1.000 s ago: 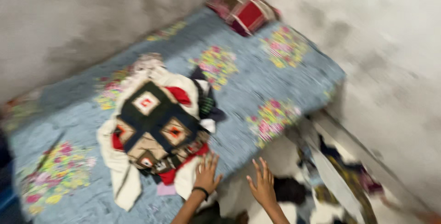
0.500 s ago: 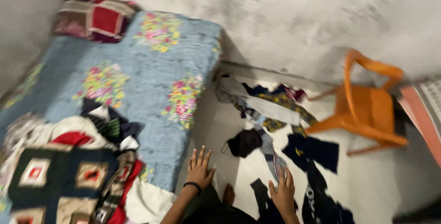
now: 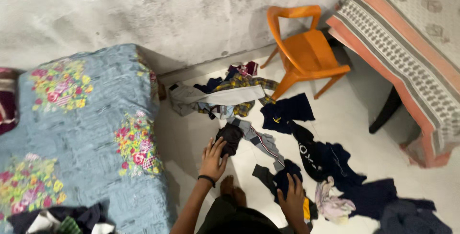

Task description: The person picks up several garments from the floor and places them onto a bed, one by one.

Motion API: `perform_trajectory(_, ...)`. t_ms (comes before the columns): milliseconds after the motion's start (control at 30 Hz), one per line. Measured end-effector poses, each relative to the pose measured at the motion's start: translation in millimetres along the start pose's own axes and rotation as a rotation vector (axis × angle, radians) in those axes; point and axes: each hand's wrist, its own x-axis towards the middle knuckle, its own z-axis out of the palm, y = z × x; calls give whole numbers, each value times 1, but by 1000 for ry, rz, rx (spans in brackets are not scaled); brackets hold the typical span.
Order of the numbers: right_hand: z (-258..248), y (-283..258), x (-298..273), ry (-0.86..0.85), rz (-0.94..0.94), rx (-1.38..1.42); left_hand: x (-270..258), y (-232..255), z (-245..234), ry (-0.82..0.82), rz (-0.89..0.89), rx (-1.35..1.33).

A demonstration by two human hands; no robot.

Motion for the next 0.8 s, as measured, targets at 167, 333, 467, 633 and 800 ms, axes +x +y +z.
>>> perform_trajectory(167,4,-29,12,43,-25,-17,17,10,-15,38,117,40)
perform_trajectory(333,25,-57,40,32,-92,61,14,-14,-27,-84,6,113)
perform_trajectory(467,37,-71,66,-3,-156,64,4,-44,-31,-74,-86,177)
perform_trajectory(633,40,-94,120,-70,-263,38,7,-66,-36,-120,-193,225)
perform_trajectory(800,61,-115,203,-86,-326,98,47,-67,-35,-124,-282,269)
